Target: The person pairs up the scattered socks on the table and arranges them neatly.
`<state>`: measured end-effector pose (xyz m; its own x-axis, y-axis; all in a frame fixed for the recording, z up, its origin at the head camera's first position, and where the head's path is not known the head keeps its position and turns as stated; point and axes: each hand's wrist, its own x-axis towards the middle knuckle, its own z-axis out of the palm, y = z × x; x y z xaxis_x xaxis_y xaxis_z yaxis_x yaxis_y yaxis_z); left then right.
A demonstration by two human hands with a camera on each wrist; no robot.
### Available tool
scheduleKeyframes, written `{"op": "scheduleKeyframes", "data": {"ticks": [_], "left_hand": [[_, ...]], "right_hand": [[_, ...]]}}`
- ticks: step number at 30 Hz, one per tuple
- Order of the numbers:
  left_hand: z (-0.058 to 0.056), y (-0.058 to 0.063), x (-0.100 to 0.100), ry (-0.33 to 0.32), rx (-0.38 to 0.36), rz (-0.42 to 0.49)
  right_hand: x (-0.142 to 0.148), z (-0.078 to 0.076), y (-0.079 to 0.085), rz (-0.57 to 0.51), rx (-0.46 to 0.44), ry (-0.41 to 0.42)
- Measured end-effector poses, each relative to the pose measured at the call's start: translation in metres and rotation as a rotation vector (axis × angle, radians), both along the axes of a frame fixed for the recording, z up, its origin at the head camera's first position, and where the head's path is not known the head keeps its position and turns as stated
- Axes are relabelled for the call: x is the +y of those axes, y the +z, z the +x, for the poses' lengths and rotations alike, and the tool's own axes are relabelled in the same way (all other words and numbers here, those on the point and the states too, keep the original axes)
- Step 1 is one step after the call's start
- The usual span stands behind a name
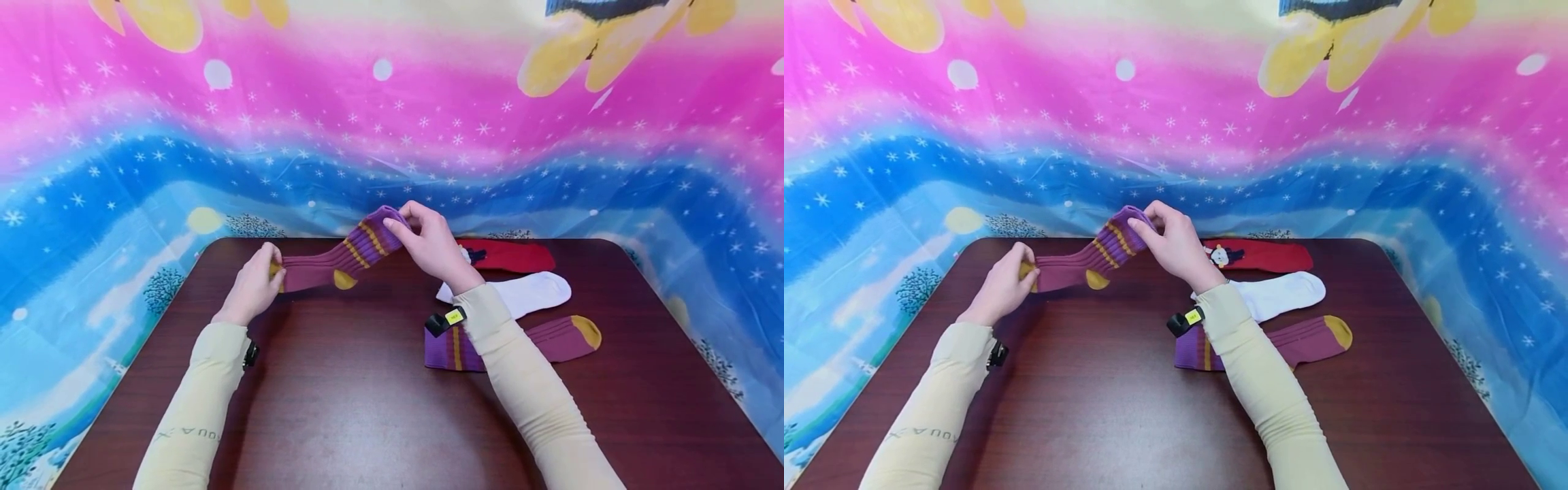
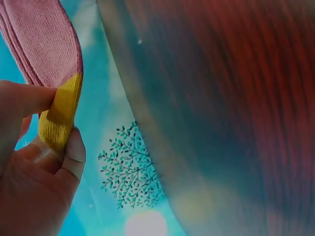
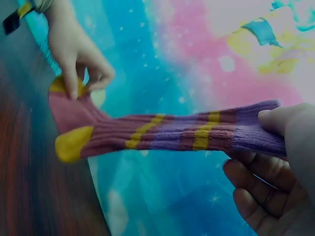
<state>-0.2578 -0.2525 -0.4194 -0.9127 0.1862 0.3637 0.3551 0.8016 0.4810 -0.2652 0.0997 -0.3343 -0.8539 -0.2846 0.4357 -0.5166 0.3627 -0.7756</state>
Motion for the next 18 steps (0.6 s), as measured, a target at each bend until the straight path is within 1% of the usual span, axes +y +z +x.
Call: {"op": "scheduleKeyframes", "data": {"ticks": [5,12,18], "left_hand": [[0.000,-0.003,0.007,-0.038,-0.031,-0.032],[0.000,-0.004,0.013,-0.049,-0.086,-0.060],[0.001,-0.002,0.022,-0.073,-0.082,-0.093]], "right_hand": [[-0.003,0.006,0.009,-0.058,-0.004,0.025],[-0.005,0.016,0.024,-0.093,-0.041,0.021],[-0.005,0.021,0.030,-0.115,-0.028,0.036]]}}
